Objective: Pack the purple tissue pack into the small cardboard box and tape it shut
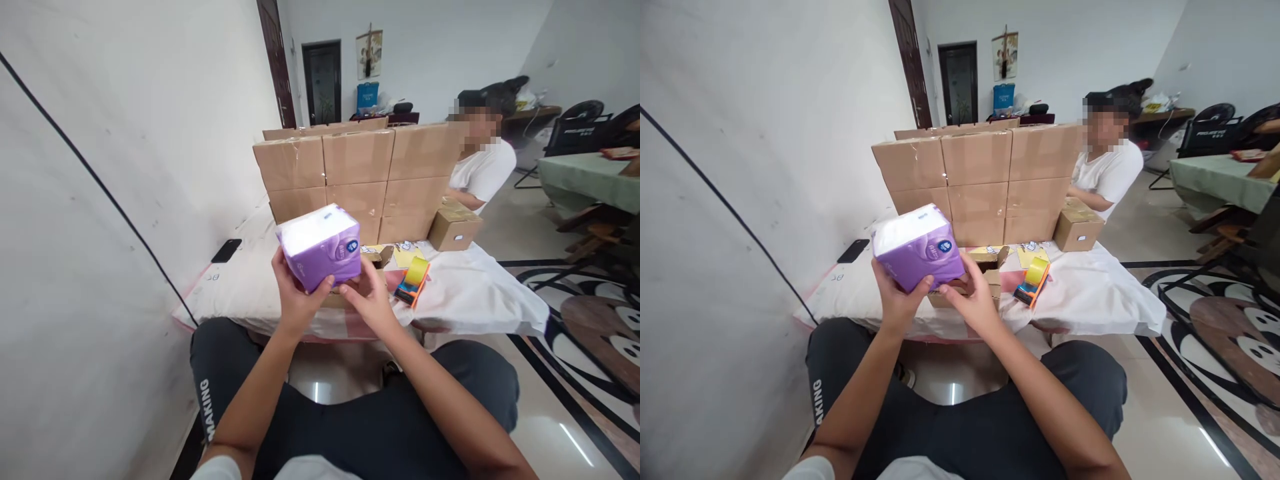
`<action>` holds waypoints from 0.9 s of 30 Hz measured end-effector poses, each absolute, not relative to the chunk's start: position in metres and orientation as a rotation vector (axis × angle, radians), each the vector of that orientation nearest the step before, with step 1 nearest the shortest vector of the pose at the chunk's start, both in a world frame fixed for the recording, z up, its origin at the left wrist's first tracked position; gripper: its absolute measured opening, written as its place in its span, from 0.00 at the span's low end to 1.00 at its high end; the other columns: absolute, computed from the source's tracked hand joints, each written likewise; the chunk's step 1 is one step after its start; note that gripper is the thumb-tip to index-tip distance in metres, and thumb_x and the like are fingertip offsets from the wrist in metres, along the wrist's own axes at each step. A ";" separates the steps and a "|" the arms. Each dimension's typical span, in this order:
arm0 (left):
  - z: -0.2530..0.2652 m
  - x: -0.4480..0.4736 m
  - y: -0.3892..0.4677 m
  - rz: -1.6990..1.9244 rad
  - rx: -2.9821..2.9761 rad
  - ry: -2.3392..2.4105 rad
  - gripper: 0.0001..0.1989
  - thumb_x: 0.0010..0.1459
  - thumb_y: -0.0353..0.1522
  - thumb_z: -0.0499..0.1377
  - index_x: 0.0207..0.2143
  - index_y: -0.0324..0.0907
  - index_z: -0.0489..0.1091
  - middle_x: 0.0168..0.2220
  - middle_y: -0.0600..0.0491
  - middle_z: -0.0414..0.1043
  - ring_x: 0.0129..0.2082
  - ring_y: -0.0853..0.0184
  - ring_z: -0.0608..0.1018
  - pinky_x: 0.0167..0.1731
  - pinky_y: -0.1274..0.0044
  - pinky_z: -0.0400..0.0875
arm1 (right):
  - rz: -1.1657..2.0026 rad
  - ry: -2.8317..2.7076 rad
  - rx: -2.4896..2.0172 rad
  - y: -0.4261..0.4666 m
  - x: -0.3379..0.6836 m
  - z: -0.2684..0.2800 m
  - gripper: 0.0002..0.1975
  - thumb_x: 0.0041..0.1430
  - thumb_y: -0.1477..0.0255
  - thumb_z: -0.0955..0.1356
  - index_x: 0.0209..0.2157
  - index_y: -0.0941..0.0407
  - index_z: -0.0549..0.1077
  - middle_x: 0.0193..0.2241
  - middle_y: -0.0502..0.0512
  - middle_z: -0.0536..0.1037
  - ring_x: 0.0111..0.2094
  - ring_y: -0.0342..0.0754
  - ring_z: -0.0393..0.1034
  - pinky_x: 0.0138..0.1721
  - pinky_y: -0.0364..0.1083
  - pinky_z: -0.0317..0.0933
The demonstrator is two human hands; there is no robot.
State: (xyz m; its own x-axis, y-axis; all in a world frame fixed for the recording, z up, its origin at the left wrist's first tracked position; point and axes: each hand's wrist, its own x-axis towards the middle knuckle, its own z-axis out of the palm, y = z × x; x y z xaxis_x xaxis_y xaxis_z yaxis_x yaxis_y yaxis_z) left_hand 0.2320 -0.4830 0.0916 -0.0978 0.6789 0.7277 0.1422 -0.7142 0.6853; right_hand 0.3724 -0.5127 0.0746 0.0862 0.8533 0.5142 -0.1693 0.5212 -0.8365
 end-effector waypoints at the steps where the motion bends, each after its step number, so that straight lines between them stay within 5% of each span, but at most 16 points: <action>1: 0.086 0.238 -0.486 1.873 1.792 0.901 0.43 0.56 0.49 0.66 0.65 0.48 0.47 0.58 0.42 0.63 0.53 0.59 0.76 0.49 0.69 0.75 | 0.890 -1.206 -0.672 -0.513 0.372 0.075 0.37 0.54 0.60 0.77 0.63 0.47 0.64 0.59 0.57 0.73 0.58 0.56 0.71 0.59 0.55 0.68; 4: 0.078 0.240 -0.496 1.780 1.986 0.922 0.43 0.58 0.49 0.64 0.66 0.44 0.47 0.55 0.40 0.66 0.53 0.57 0.76 0.49 0.67 0.75 | 0.942 -1.051 -0.653 -0.508 0.377 0.078 0.41 0.51 0.55 0.77 0.64 0.45 0.63 0.60 0.55 0.72 0.59 0.55 0.69 0.62 0.56 0.64; 6: 0.081 0.225 -0.496 1.617 2.288 0.920 0.39 0.57 0.48 0.66 0.63 0.42 0.55 0.52 0.41 0.71 0.51 0.55 0.76 0.49 0.64 0.75 | 0.914 -0.966 -0.654 -0.501 0.388 0.080 0.40 0.52 0.50 0.75 0.63 0.45 0.63 0.58 0.55 0.73 0.57 0.54 0.71 0.62 0.57 0.65; 10: 0.097 0.184 -0.469 1.447 2.625 0.759 0.11 0.64 0.36 0.61 0.48 0.43 0.72 0.43 0.47 0.79 0.43 0.61 0.79 0.44 0.68 0.74 | 0.636 -0.992 -0.771 -0.487 0.413 0.087 0.36 0.53 0.52 0.75 0.60 0.47 0.66 0.57 0.56 0.73 0.57 0.53 0.69 0.63 0.55 0.62; 13: 0.105 0.172 -0.440 1.549 2.622 0.740 0.04 0.65 0.32 0.59 0.40 0.43 0.73 0.36 0.51 0.80 0.36 0.65 0.79 0.38 0.72 0.73 | 0.582 -1.089 -0.876 -0.479 0.420 0.084 0.32 0.55 0.57 0.75 0.59 0.48 0.66 0.57 0.56 0.72 0.56 0.52 0.69 0.62 0.54 0.62; 19: 0.101 0.169 -0.413 1.467 2.774 0.703 0.15 0.64 0.32 0.56 0.22 0.43 0.66 0.21 0.55 0.71 0.25 0.68 0.72 0.29 0.74 0.64 | 0.638 -1.131 -1.034 -0.465 0.417 0.068 0.28 0.57 0.59 0.74 0.57 0.47 0.67 0.53 0.53 0.73 0.54 0.52 0.70 0.63 0.57 0.61; 27: 0.078 0.174 -0.396 0.698 2.676 0.810 0.27 0.71 0.46 0.46 0.32 0.44 0.78 0.32 0.50 0.77 0.47 0.57 0.74 0.37 0.70 0.66 | 0.482 -1.142 -1.104 -0.466 0.415 0.088 0.19 0.53 0.67 0.73 0.47 0.51 0.75 0.49 0.50 0.77 0.62 0.54 0.66 0.69 0.58 0.54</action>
